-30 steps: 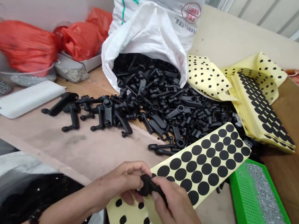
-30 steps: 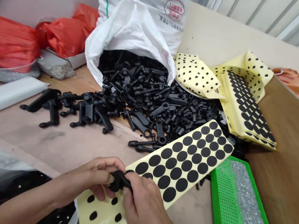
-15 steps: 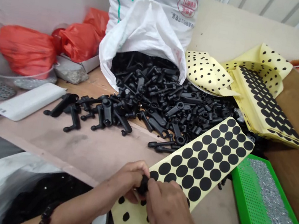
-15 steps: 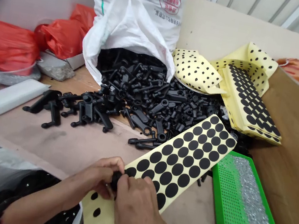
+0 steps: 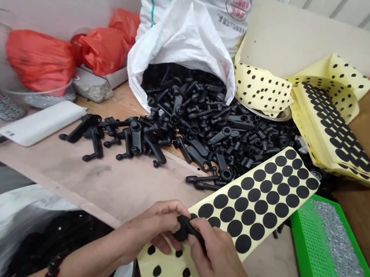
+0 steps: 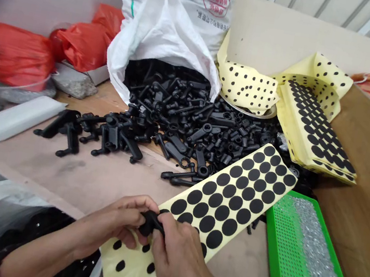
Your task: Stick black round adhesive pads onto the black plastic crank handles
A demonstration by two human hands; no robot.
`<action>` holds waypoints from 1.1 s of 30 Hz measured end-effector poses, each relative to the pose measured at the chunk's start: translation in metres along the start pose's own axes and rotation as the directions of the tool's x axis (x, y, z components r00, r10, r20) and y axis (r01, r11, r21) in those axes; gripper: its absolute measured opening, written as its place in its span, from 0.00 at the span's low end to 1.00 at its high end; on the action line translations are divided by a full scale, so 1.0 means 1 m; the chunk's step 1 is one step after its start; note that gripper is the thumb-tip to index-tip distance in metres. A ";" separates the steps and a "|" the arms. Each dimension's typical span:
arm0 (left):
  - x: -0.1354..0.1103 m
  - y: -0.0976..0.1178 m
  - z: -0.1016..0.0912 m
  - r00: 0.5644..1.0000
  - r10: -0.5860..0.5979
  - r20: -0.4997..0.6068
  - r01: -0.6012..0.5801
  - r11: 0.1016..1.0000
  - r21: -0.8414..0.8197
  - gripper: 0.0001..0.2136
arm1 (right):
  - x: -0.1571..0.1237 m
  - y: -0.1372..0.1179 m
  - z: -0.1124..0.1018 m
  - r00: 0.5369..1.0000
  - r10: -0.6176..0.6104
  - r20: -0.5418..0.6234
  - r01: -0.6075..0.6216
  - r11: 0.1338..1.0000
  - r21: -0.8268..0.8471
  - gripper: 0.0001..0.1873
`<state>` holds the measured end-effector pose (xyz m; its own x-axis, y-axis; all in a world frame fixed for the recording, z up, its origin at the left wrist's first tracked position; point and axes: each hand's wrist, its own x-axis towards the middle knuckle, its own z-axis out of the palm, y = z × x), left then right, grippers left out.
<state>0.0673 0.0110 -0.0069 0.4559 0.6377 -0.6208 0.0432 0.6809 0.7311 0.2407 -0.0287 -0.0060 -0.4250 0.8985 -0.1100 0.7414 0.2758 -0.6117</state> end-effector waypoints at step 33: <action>-0.068 -0.029 -0.064 0.891 0.362 -0.273 -0.417 0.891 -0.178 0.17 | 0.007 -0.002 0.000 0.982 -0.188 0.015 0.182 0.967 0.180 0.10</action>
<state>-0.0217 -0.0292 -0.0040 0.1795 0.9132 -0.3657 -0.3101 0.4053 0.8600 0.2364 -0.0225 -0.0053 -0.5644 0.8255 -0.0045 0.5455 0.3688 -0.7526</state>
